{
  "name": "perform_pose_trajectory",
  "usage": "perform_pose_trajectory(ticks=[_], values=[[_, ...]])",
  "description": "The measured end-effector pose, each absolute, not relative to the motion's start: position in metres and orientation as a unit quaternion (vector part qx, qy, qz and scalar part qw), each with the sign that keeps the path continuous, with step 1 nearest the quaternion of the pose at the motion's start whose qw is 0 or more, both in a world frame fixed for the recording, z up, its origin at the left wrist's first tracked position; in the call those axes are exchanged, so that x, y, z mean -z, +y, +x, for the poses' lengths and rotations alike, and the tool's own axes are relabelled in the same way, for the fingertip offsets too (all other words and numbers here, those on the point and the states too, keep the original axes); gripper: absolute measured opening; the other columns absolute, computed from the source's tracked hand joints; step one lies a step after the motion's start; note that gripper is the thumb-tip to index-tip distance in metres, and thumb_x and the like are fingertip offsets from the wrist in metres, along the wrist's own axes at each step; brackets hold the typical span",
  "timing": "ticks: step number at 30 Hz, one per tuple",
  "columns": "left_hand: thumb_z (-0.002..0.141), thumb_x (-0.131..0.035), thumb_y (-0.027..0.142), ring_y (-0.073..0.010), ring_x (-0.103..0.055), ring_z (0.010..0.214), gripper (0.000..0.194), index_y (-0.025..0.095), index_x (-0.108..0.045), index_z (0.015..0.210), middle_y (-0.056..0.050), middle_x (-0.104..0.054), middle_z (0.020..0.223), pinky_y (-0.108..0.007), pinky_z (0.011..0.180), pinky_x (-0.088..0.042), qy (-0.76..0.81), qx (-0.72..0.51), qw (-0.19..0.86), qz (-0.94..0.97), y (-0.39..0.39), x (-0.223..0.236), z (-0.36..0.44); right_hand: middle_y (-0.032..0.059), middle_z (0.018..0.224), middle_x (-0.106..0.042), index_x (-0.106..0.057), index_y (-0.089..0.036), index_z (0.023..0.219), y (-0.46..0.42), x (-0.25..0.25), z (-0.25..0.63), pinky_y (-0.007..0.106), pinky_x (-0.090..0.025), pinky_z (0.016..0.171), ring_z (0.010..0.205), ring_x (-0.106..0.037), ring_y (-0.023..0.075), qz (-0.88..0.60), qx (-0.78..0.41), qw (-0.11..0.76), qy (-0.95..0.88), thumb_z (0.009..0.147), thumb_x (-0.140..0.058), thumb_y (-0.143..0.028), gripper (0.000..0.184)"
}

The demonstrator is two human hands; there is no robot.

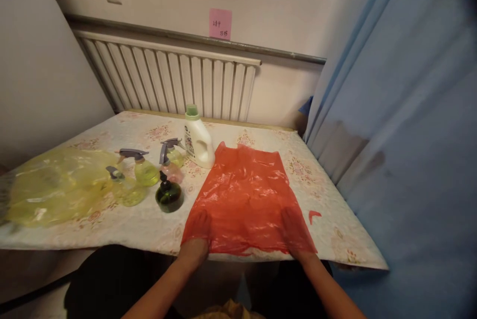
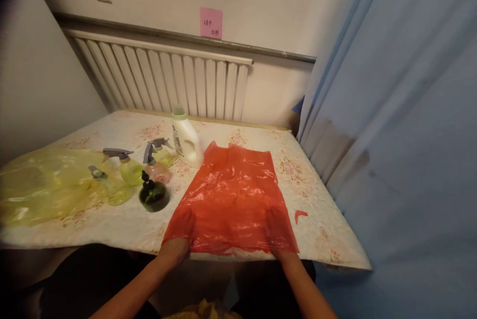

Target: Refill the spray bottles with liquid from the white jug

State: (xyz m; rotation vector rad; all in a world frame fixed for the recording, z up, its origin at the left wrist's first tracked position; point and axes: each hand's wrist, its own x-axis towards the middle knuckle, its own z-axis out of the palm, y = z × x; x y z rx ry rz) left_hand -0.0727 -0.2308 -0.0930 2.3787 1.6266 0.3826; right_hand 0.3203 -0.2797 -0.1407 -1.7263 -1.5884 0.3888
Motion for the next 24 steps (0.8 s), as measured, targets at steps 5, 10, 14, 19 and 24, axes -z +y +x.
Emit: perform_pose_trajectory(ticks=[5,10,14,19,24], values=[[0.092,-0.038,0.028,-0.0367,-0.055,0.124,0.051,0.009,-0.051,0.137,-0.020,-0.060,0.133,-0.050,0.103,-0.042,0.570,-0.055,0.189,0.798,-0.258,0.078,-0.066,0.0084,0.154,-0.040,-0.040,-0.024,0.148,-0.293,0.128,0.301,0.051,-0.033,0.115,0.141,-0.038,0.0297,-0.670,-0.176,0.379,-0.613,0.089,-0.045,-0.057,0.068],[0.083,-0.042,0.014,-0.0353,-0.049,0.130,0.049,0.014,-0.058,0.129,-0.016,-0.056,0.139,-0.052,0.109,-0.037,0.519,-0.072,0.132,0.841,-0.299,0.072,-0.068,0.0033,0.148,-0.049,-0.044,-0.030,0.145,-0.307,0.109,0.297,0.049,-0.040,0.112,0.136,-0.046,0.0275,-0.669,-0.192,0.374,-0.613,0.089,-0.045,-0.056,0.062],[0.089,-0.035,0.013,-0.0274,-0.059,0.117,0.047,0.022,-0.060,0.127,-0.008,-0.064,0.129,-0.044,0.102,-0.046,0.454,-0.137,0.139,0.869,-0.291,0.047,-0.062,0.0079,0.140,-0.058,-0.061,-0.027,0.130,-0.318,0.092,0.294,0.051,-0.032,0.116,0.134,-0.047,0.0330,-0.672,-0.195,0.359,-0.618,0.084,-0.055,-0.050,0.052],[0.089,-0.034,0.009,-0.0283,-0.043,0.137,0.050,0.014,-0.055,0.134,-0.013,-0.048,0.147,-0.045,0.114,-0.036,0.472,-0.189,0.098,0.856,-0.218,0.029,-0.047,0.0105,0.132,-0.064,-0.066,-0.024,0.125,-0.348,0.068,0.270,0.052,-0.036,0.112,0.130,-0.051,0.0357,-0.684,-0.198,0.303,-0.633,0.086,-0.054,-0.039,0.043],[0.093,-0.038,0.017,-0.0242,-0.037,0.142,0.044,0.019,-0.053,0.135,-0.008,-0.044,0.152,-0.042,0.119,-0.028,0.486,-0.153,0.118,0.852,-0.174,0.044,-0.043,0.0024,0.136,-0.062,-0.055,-0.036,0.136,-0.362,0.027,0.254,0.046,-0.043,0.108,0.127,-0.055,0.0302,-0.610,-0.211,0.270,-0.715,0.090,-0.052,-0.035,0.047]])
